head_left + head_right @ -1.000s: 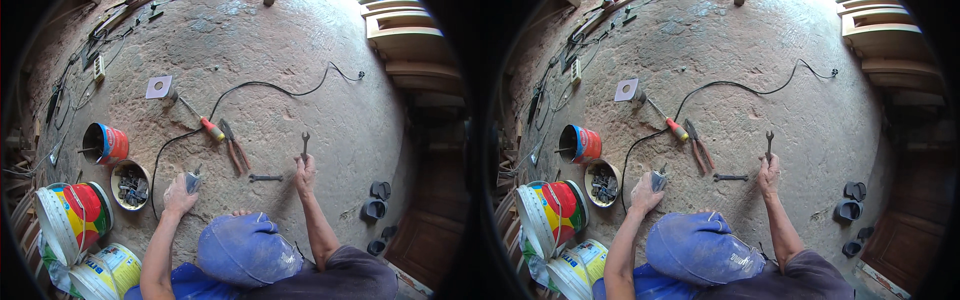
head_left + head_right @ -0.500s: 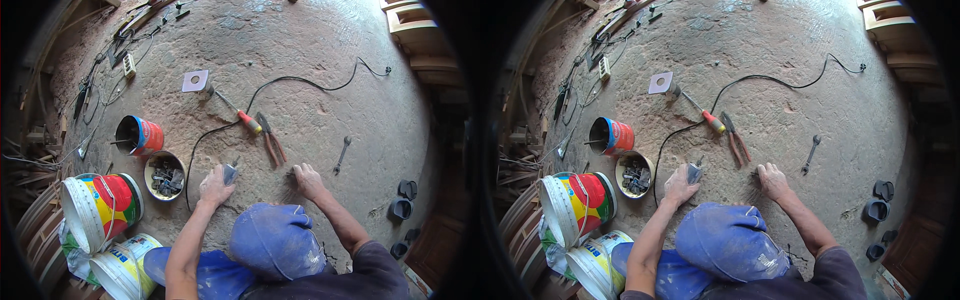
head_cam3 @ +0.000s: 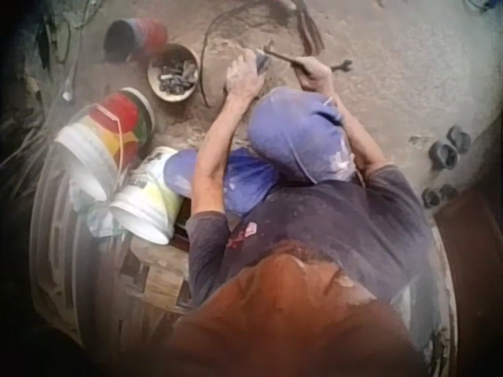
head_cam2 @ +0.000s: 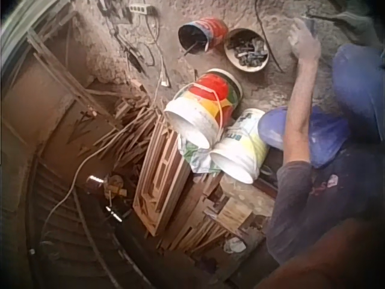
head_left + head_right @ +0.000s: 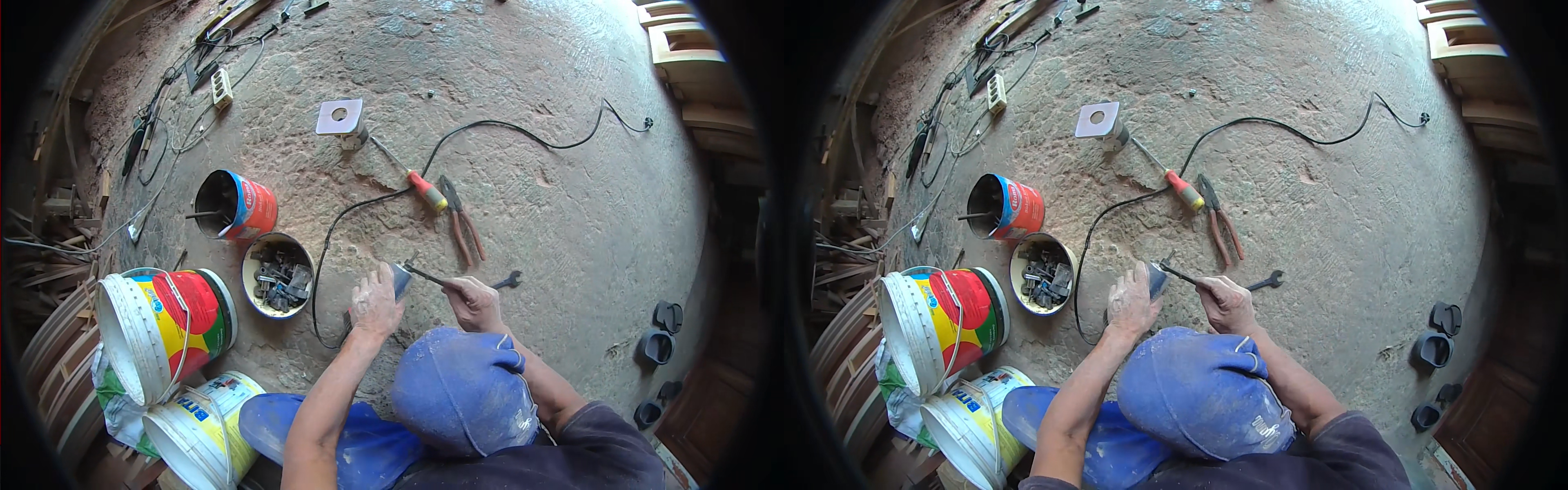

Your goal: The person handles a handheld router and adjusts a part using a small tool, then uses the router to shape the edges of a wooden frame.

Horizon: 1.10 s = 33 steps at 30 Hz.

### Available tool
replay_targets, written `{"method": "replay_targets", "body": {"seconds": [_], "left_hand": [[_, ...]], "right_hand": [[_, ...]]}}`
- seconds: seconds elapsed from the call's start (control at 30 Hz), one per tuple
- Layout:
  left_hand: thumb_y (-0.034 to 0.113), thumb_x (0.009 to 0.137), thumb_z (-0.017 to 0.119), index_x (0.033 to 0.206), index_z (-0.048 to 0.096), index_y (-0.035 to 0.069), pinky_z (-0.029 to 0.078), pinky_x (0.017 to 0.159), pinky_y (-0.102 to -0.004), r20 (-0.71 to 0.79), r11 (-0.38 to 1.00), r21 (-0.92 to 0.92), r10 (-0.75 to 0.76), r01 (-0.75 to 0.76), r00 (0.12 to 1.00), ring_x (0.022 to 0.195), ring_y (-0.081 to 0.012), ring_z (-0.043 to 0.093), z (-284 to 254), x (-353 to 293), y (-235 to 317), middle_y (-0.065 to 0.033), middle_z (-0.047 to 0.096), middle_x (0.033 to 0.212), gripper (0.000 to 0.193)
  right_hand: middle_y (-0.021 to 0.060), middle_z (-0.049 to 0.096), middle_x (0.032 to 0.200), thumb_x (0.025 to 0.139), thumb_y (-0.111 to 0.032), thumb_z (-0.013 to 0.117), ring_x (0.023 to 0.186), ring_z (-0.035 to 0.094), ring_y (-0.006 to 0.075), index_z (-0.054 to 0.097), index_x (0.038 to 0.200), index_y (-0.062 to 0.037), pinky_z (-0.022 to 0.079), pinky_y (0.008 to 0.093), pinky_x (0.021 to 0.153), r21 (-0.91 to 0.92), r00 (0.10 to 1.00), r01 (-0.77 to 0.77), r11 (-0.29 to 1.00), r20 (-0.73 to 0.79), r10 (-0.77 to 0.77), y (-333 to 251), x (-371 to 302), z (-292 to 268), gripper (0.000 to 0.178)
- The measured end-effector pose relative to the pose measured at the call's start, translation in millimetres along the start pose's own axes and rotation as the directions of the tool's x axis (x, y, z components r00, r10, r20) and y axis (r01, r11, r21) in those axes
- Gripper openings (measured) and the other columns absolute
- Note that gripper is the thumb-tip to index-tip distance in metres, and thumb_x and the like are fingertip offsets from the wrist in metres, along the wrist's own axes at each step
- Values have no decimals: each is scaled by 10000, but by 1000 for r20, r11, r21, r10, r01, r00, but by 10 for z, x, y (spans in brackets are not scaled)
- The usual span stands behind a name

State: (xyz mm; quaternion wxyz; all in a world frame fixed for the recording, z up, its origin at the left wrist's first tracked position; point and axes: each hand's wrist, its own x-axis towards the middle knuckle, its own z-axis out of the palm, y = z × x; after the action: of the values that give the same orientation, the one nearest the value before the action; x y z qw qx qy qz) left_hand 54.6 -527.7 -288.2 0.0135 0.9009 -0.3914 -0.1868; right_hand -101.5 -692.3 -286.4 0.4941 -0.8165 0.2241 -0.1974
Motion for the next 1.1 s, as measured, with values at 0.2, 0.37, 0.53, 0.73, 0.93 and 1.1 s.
{"method": "replay_targets", "body": {"seconds": [0.2,0.37,0.53,0.73,0.93,1.1], "left_hand": [[353,776,828,1455,401,-45,503,895,-484,-8,1000,7,-28,28,1000,1087,-374,623,-10,-29,55,-213,622,1178,895],[346,779,825,1454,407,-41,500,897,-493,0,999,12,-36,36,999,1087,-372,626,-32,-32,92,-216,622,1188,884],[344,773,829,1468,398,-34,506,894,-492,-4,999,27,-39,40,999,1097,-372,629,-23,-40,94,-219,623,1195,901],[319,759,819,1533,353,20,519,961,-501,-14,994,-105,31,-32,999,1134,-392,620,-108,38,-40,-210,616,1229,951],[283,747,793,1600,268,41,509,1023,-483,54,977,-206,73,-61,996,1187,-409,603,-191,166,-263,-224,609,1263,1031],[260,733,785,1607,289,65,476,1065,-482,82,969,-231,105,-83,991,1227,-403,590,-269,215,-208,-224,593,1358,1024]], "right_hand": [[146,740,1052,868,2,683,903,750,316,712,1133,-48,624,386,735,-181,986,142,973,116,-122,-67,-34,-55,271],[137,750,1060,857,4,698,882,758,298,721,1114,-53,627,376,706,-216,966,236,947,156,-205,-12,-26,2,264],[138,746,1113,847,-15,684,920,755,297,701,1169,-60,630,381,731,-245,959,268,932,165,-232,25,-71,56,325],[124,753,1072,876,-46,676,891,755,291,684,1207,-67,621,382,698,-319,971,221,922,161,-177,128,-166,115,332],[131,746,1015,897,-85,663,826,745,305,681,1222,-82,598,411,648,-339,973,196,920,186,-139,248,-123,234,325],[120,740,985,876,-72,639,834,744,290,679,1230,-77,596,407,662,-369,966,180,912,243,-92,230,-138,199,356]]}}
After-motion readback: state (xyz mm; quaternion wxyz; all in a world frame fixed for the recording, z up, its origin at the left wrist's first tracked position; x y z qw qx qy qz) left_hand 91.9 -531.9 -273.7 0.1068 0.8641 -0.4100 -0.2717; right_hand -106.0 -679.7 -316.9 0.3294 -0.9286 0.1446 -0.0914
